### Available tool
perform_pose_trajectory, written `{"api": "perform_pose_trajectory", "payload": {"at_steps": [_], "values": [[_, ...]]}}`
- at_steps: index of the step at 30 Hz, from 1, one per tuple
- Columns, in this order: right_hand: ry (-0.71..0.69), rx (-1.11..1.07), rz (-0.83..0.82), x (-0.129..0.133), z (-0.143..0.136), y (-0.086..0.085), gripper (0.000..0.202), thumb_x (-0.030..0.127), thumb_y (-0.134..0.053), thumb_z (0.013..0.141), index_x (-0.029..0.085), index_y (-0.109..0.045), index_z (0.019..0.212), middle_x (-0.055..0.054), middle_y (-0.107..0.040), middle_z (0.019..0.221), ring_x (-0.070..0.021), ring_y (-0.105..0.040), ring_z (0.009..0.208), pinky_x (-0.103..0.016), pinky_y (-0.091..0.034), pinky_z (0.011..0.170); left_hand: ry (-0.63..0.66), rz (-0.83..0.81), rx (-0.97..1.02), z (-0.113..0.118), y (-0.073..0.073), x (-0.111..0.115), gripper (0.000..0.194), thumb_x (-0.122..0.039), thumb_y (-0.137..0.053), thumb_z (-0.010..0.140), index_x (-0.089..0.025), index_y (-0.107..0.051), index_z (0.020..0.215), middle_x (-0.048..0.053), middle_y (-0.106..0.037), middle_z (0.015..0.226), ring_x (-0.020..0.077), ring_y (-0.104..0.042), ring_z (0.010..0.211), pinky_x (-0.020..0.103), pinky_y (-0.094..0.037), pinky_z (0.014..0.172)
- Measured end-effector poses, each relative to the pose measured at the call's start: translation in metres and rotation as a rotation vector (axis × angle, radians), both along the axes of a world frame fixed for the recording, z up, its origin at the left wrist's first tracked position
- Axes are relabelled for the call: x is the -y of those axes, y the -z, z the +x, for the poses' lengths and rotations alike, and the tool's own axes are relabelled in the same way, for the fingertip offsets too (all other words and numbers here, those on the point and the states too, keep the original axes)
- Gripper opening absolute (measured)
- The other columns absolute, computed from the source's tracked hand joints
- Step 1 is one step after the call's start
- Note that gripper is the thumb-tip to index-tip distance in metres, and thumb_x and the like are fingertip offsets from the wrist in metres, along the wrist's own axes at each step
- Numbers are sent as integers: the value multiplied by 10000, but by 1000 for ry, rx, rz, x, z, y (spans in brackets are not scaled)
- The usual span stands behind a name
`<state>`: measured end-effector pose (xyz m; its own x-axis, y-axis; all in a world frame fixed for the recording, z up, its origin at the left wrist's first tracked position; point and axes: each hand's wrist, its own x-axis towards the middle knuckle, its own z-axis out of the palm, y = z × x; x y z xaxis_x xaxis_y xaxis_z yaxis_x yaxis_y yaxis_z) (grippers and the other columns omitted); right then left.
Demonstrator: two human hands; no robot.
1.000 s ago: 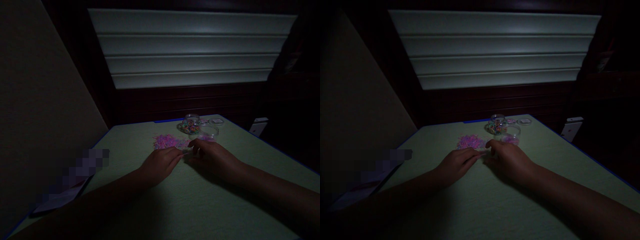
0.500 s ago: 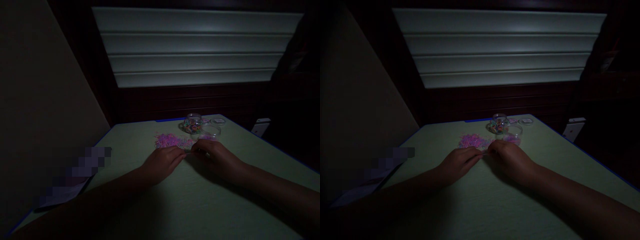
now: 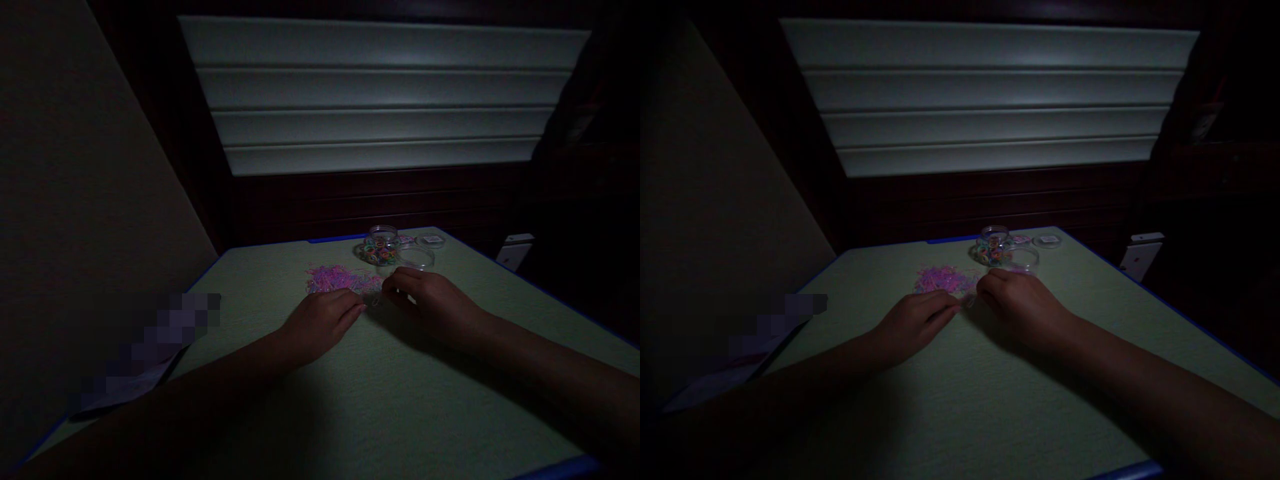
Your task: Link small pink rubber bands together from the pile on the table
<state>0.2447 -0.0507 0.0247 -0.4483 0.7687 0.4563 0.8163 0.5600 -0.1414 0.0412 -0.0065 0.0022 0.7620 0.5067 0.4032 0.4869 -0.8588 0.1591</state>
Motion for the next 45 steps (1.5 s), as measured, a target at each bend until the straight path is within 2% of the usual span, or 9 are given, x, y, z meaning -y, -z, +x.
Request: {"api": "perform_pose_trajectory", "payload": {"at_steps": [6, 11, 16, 20, 40, 45], "values": [[109, 127, 145, -3, 13, -14, 165, 204, -445, 825, 178, -603, 866, -41, -597, 793, -137, -531, 739, -234, -350, 665, -4, -3, -20, 0, -1, 0, 213, -282, -340, 881, -178, -518, 936, 12, -574, 882, 117, -542, 771, 240, -423, 696], [293, 208, 280, -5, 26, -27, 205, 239, -420, 842, 180, -612, 885, -50, -606, 825, -155, -540, 745, -259, -335, 678, -11, -1, -34, 0, -1, -1, 222, -279, -331, 883, -175, -524, 914, 16, -572, 863, 114, -539, 765, 230, -419, 695], [463, 323, 335, -9, 37, -28, 212, 260, -417, 837, 191, -616, 867, -51, -616, 804, -188, -537, 776, -298, -301, 692, 3, 16, -35, -1, 1, -2, 231, -285, -325, 884, -174, -527, 904, 16, -574, 850, 116, -539, 758, 231, -420, 690], [525, 372, 330, -12, 44, -26, 221, 246, -411, 831, 180, -619, 796, -59, -616, 767, -196, -528, 771, -309, -277, 695, 0, 25, -25, 0, 2, -2, 224, -278, -330, 881, -176, -528, 907, 14, -582, 861, 115, -543, 755, 235, -424, 691], [529, 410, 285, -15, 44, -23, 254, 209, -381, 836, 160, -617, 756, -77, -614, 744, -192, -530, 721, -318, -254, 655, -16, -16, -41, 1, -2, -1, 232, -278, -326, 879, -174, -531, 907, 17, -572, 857, 119, -537, 765, 235, -421, 701], [423, 302, 279, -9, 31, -23, 259, 216, -374, 844, 165, -627, 827, -78, -614, 785, -178, -535, 735, -294, -289, 663, -16, -8, -41, 0, -1, -1, 232, -277, -326, 880, -173, -532, 902, 17, -574, 846, 115, -540, 753, 230, -421, 686]]}}
